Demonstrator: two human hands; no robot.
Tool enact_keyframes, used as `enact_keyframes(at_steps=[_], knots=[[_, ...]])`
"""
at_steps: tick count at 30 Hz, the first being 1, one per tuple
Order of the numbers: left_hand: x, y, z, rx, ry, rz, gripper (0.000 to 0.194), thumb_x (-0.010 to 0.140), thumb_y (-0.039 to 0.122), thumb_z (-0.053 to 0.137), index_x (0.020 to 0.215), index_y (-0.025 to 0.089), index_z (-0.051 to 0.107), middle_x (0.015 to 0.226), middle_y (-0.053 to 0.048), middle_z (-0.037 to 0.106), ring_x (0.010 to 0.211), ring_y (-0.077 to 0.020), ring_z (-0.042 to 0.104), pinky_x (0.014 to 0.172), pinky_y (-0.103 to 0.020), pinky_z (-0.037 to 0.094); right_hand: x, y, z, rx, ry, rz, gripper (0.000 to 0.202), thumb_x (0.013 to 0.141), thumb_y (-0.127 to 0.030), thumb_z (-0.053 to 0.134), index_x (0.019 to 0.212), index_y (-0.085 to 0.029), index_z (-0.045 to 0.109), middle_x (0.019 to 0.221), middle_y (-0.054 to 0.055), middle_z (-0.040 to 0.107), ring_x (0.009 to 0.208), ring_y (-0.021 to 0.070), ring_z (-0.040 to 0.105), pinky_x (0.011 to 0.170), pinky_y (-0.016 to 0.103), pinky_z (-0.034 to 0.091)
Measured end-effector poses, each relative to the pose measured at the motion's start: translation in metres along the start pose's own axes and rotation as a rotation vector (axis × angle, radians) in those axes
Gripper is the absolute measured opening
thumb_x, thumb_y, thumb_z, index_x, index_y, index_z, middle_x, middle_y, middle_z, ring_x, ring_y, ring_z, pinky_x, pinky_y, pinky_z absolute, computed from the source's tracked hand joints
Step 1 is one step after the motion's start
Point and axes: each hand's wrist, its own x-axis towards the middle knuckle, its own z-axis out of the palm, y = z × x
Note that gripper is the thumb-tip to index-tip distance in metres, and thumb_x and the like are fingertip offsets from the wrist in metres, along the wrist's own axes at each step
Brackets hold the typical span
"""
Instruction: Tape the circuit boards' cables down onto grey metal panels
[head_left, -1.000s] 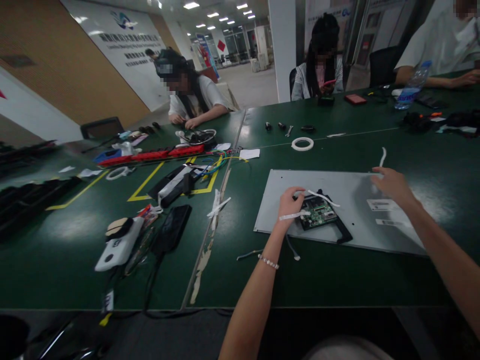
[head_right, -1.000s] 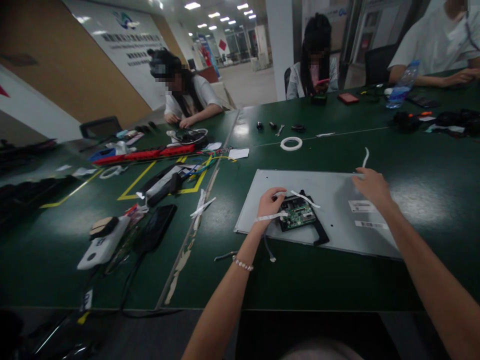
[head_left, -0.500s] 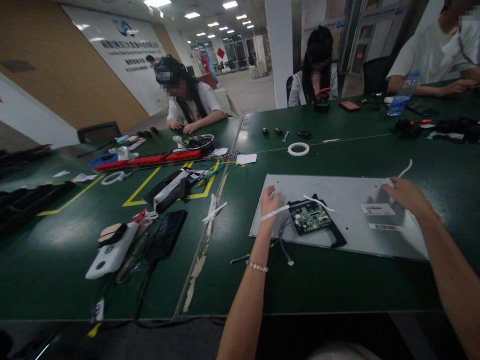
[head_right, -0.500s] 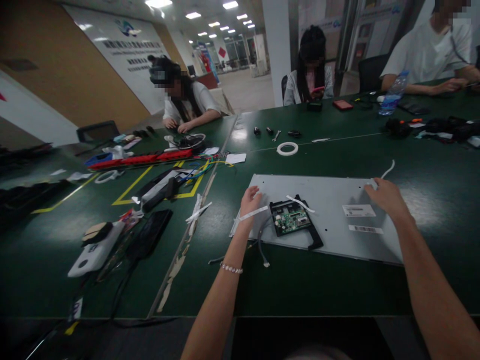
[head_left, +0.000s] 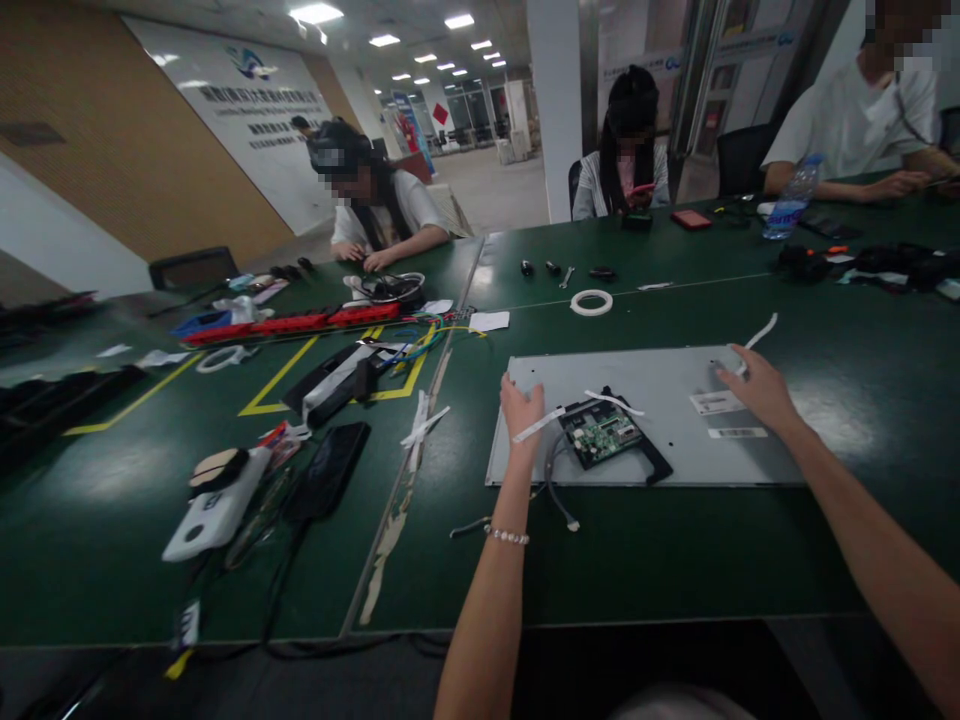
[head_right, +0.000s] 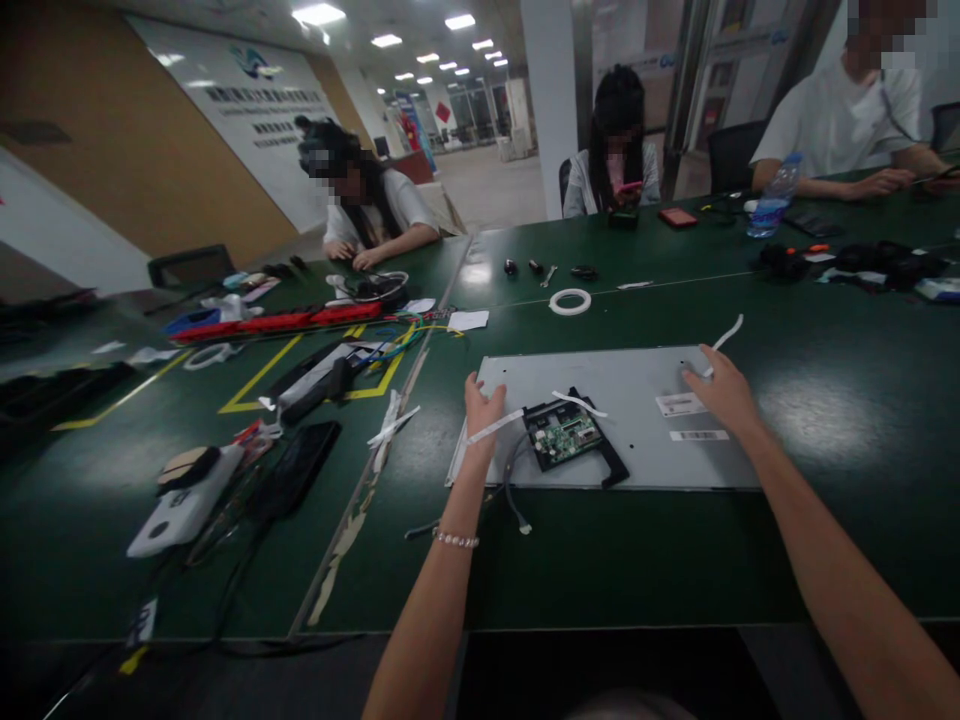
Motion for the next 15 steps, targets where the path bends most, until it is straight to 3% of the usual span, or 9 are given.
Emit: enact_keyframes(at_steps=[2,4,10,15], knots=[[0.007,-0.004,-0.007,0.095,0.076,0.043,0.068,0.078,0.027,0.059,0.137,0.011,0.029,0.139,-0.02,0.041,0.134,-0.028,0.036,0.111,-0.039,0.026,-0.001,-0.002,0.004,0.02,0.017,-0.037,0.066,0.082,-0.05,0.048,0.136,-0.012,0.047,0.133,0.014,0.048,0.12,0.0269,0.048,0.102,0.039,0.038],[0.015,-0.011,-0.013,0.111,0.098,0.0,0.069,0.079,0.027,0.057,0.138,0.01,0.027,0.141,-0.021,0.039,0.135,-0.0292,0.035,0.112,-0.041,0.025,0.0,-0.005,0.006,0.018,0.021,-0.052,0.065,0.083,-0.05,0.047,0.136,-0.012,0.047,0.134,0.013,0.048,0.122,0.0265,0.047,0.103,0.039,0.037],[0.03,-0.031,-0.015,0.05,0.053,-0.116,0.07,0.082,0.032,0.055,0.14,0.009,0.023,0.14,-0.021,0.041,0.131,-0.0255,0.041,0.107,-0.034,0.034,0.007,-0.012,0.015,-0.033,-0.034,-0.123,0.066,0.085,-0.05,0.045,0.138,-0.012,0.044,0.136,0.013,0.046,0.124,0.0266,0.045,0.104,0.039,0.037],[0.024,-0.029,-0.012,0.1,0.047,-0.108,0.074,0.078,0.031,0.06,0.14,0.012,0.024,0.143,-0.02,0.038,0.133,-0.0272,0.039,0.109,-0.037,0.031,0.012,-0.015,0.018,-0.056,-0.049,-0.151,0.064,0.084,-0.048,0.045,0.136,-0.011,0.045,0.136,0.014,0.046,0.124,0.0278,0.045,0.104,0.041,0.038]])
